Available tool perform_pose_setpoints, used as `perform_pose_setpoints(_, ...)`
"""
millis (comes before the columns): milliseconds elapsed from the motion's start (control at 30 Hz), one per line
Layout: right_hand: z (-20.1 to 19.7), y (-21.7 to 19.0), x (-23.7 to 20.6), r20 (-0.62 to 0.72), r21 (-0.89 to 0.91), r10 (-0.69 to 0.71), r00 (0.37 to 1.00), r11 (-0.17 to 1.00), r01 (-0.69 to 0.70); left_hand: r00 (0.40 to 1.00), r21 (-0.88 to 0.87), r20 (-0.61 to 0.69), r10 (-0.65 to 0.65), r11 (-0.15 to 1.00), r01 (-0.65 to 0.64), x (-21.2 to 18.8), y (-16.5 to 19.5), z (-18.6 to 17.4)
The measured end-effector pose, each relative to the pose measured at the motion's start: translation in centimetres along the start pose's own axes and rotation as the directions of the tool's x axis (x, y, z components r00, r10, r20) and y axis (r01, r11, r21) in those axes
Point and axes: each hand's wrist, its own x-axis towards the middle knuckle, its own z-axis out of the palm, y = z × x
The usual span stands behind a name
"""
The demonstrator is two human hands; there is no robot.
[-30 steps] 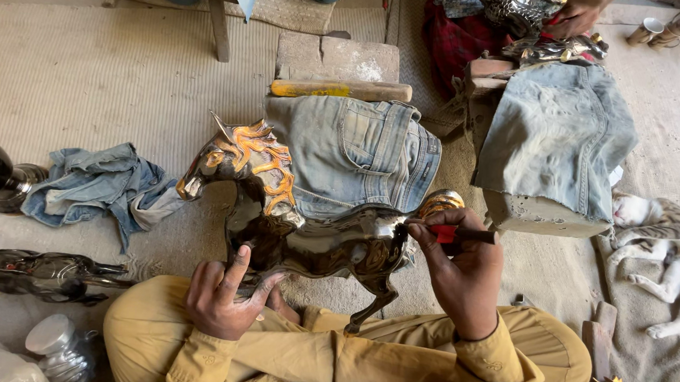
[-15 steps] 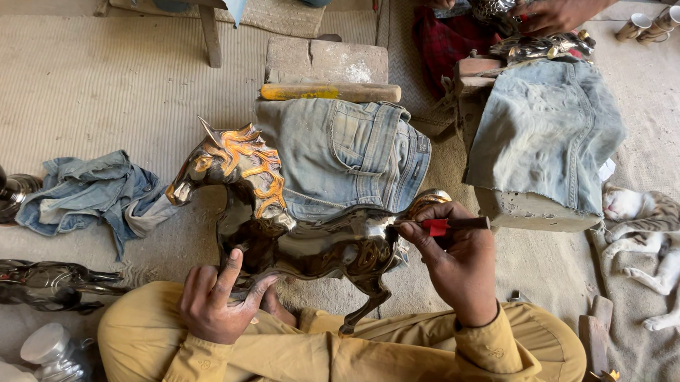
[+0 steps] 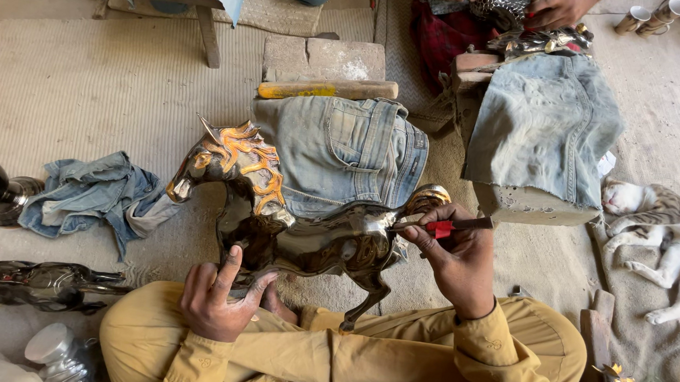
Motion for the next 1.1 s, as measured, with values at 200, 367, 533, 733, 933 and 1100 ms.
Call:
perform_pose_setpoints(200, 0.5, 0.7, -0.4, -0.052, 0.02, 0.0, 0.999, 1.0, 0.001, 1.0, 0.001, 0.004, 0.0, 1.0, 0.0, 0.0, -0.2, 0.1)
perform_pose_setpoints(367, 0.7, 0.7, -0.4, -0.066, 0.011, -0.027, 0.997, 1.0, 0.027, 1.0, 0.01, 0.013, 0.001, 1.0, -0.001, -0.1, -0.3, 0.1)
perform_pose_setpoints(533, 0.1, 0.8, -0.6, -0.017, -0.015, -0.049, 0.999, 0.999, 0.048, 1.0, 0.001, 0.005, 0.013, 1.0, -0.013, 0.1, -0.3, 0.2)
perform_pose_setpoints(733, 0.4, 1.7, -1.6, -0.042, 0.022, -0.084, 0.996, 0.996, 0.085, 1.0, 0.002, 0.013, 0.012, 1.0, -0.012, 0.4, -0.1, 0.0)
perform_pose_setpoints(933, 1.0, 2.6, -2.1, -0.132, 0.038, -0.106, 0.986, 0.993, 0.112, 0.999, 0.004, 0.034, -0.015, 1.0, 0.015, 0.9, 0.1, -0.1)
perform_pose_setpoints(1100, 1.5, 3.4, -2.1, -0.154, 0.035, -0.152, 0.976, 0.987, 0.16, 0.999, -0.002, 0.046, -0.021, 1.0, 0.021, 1.8, 0.4, -0.4)
